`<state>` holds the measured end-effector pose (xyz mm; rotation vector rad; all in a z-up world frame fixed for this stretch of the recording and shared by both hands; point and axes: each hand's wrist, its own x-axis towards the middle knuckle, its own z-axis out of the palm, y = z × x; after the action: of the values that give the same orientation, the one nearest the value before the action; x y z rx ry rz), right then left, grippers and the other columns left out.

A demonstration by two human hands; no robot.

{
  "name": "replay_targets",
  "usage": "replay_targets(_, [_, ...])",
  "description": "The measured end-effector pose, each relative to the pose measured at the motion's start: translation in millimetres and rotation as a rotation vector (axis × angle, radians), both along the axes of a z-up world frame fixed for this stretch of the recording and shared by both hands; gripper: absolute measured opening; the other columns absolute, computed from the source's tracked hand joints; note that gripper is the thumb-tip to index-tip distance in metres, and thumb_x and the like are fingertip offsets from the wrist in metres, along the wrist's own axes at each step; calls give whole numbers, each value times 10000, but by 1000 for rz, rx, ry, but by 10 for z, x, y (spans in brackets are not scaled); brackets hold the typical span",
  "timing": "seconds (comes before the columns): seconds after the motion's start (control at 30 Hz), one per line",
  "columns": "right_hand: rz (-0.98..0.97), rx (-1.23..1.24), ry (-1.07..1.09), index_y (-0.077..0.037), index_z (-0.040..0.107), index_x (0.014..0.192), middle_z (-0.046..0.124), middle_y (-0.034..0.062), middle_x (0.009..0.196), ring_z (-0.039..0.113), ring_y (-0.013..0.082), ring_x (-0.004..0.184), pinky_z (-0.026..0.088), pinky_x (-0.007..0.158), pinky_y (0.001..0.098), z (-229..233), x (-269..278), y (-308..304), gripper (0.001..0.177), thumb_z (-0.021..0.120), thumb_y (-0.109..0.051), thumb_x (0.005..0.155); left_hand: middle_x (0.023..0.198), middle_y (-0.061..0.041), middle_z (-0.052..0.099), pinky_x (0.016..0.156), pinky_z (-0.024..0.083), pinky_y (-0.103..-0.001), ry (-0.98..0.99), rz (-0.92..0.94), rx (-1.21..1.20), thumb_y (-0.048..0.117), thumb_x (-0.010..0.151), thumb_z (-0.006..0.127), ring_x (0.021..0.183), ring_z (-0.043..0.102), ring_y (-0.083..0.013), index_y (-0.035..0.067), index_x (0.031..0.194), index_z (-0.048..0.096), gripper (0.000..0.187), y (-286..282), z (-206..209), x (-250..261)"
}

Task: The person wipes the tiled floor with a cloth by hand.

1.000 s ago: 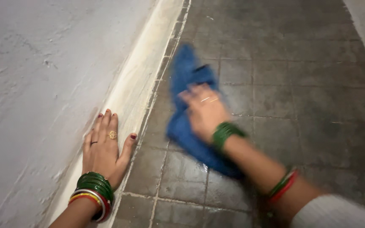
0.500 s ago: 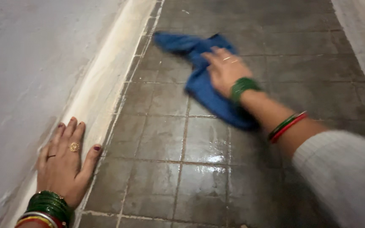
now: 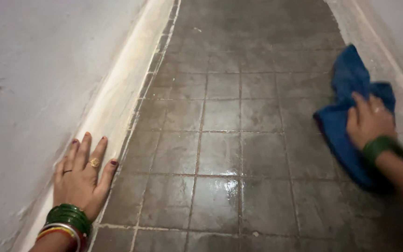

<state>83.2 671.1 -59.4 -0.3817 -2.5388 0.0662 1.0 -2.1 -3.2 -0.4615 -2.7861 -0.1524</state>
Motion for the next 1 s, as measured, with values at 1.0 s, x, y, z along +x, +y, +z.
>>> replay_targets(1.0, [463, -112, 105, -133, 627, 1363, 572, 224, 1434, 532, 416, 1317, 421, 1094, 497, 134, -2054, -1719, 406, 586, -237, 972, 1662, -130, 266, 1181, 111, -586, -45, -193, 51, 618, 950, 421, 1524, 188, -346, 145, 1555, 393, 769, 1324, -37, -453])
